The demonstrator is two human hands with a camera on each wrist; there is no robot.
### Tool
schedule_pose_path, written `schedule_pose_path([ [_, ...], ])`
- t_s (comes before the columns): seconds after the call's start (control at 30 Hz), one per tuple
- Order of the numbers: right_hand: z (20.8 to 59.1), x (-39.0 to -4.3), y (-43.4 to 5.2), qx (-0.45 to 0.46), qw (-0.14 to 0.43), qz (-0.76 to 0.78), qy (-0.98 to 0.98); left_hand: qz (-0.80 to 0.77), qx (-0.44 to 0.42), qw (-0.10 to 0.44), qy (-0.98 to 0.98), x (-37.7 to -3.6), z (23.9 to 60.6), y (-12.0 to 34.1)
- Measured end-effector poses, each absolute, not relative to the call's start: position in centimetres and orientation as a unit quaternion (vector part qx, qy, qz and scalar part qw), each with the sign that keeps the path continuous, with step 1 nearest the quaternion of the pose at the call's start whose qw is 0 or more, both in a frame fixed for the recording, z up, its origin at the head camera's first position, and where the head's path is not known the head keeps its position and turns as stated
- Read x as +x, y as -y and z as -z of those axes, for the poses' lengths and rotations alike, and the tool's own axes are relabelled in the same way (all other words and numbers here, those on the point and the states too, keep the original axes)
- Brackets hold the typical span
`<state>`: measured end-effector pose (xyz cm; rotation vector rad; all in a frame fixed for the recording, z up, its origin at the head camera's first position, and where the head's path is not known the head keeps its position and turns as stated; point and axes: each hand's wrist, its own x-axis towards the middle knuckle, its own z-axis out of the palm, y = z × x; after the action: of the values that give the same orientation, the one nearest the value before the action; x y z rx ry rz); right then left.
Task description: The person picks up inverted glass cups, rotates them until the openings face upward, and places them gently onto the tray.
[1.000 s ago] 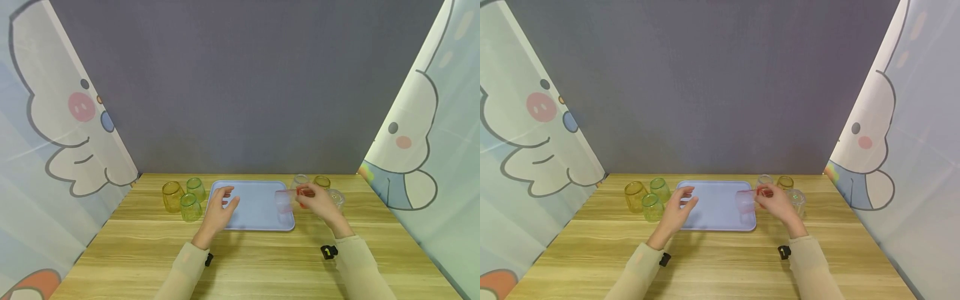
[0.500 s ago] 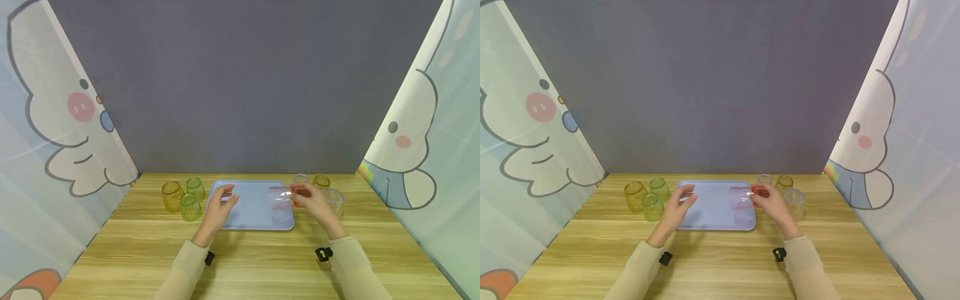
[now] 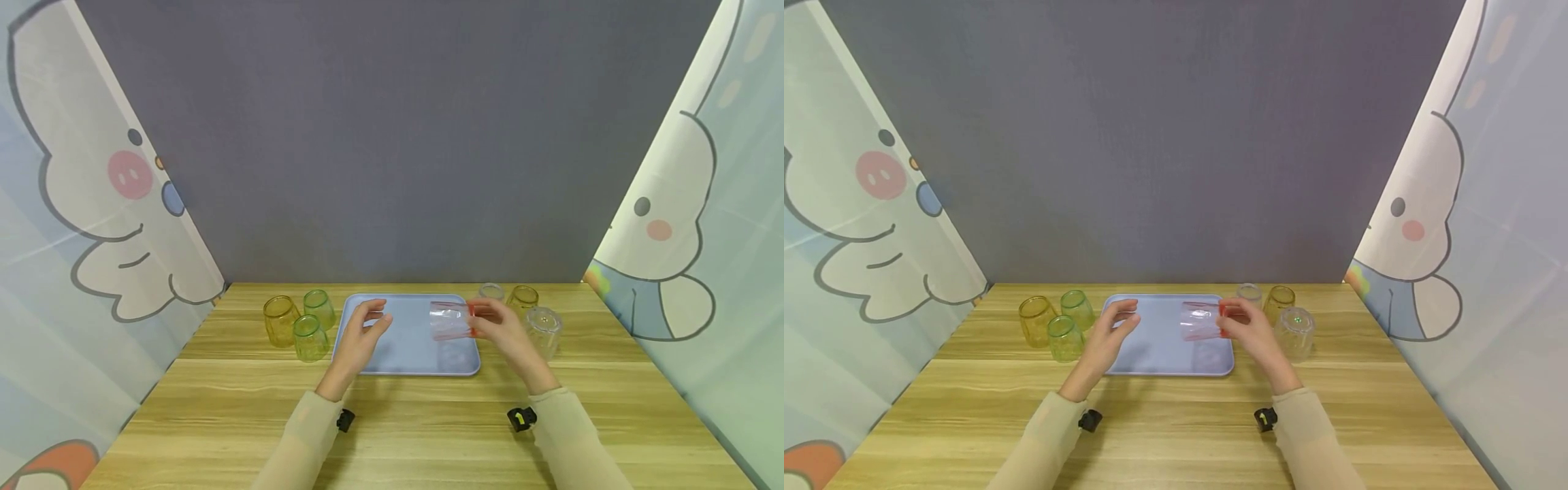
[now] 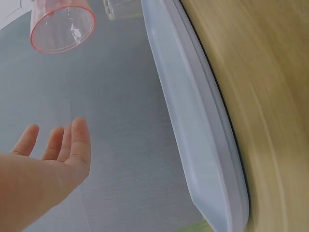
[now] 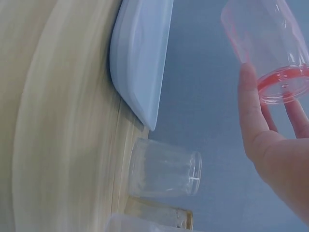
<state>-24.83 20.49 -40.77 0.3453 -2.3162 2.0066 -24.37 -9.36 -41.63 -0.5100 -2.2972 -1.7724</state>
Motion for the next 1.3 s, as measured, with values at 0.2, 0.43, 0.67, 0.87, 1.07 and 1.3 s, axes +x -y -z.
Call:
schedule_pose_path([
  [0.2,40.8,-24.7,-20.0,0.113,0.026,-0.661,0.741,0.612,-0.179,0.093,0.765,-24.4,41.7,9.3],
  [0.43,40.7,-24.3,-19.4,0.12,0.024,-0.686,0.718,0.627,-0.181,0.086,0.753,-24.2,41.4,9.2],
  [0.67,40.6,-23.9,-18.8,0.117,0.01,-0.717,0.687,0.634,-0.185,0.081,0.746,-24.1,41.3,9.1],
  [0.87,40.3,-23.4,-18.2,0.127,0.003,-0.725,0.677,0.64,-0.189,0.079,0.741,-24.1,41.2,9.1],
  [1.07,40.3,-23.3,-17.7,0.135,0.006,-0.727,0.673,0.641,-0.193,0.075,0.739,-23.9,41.0,9.0],
  [1.3,40.9,-23.3,-17.2,0.135,0.001,-0.73,0.67,0.642,-0.209,0.066,0.735,-23.8,41.0,8.9],
])
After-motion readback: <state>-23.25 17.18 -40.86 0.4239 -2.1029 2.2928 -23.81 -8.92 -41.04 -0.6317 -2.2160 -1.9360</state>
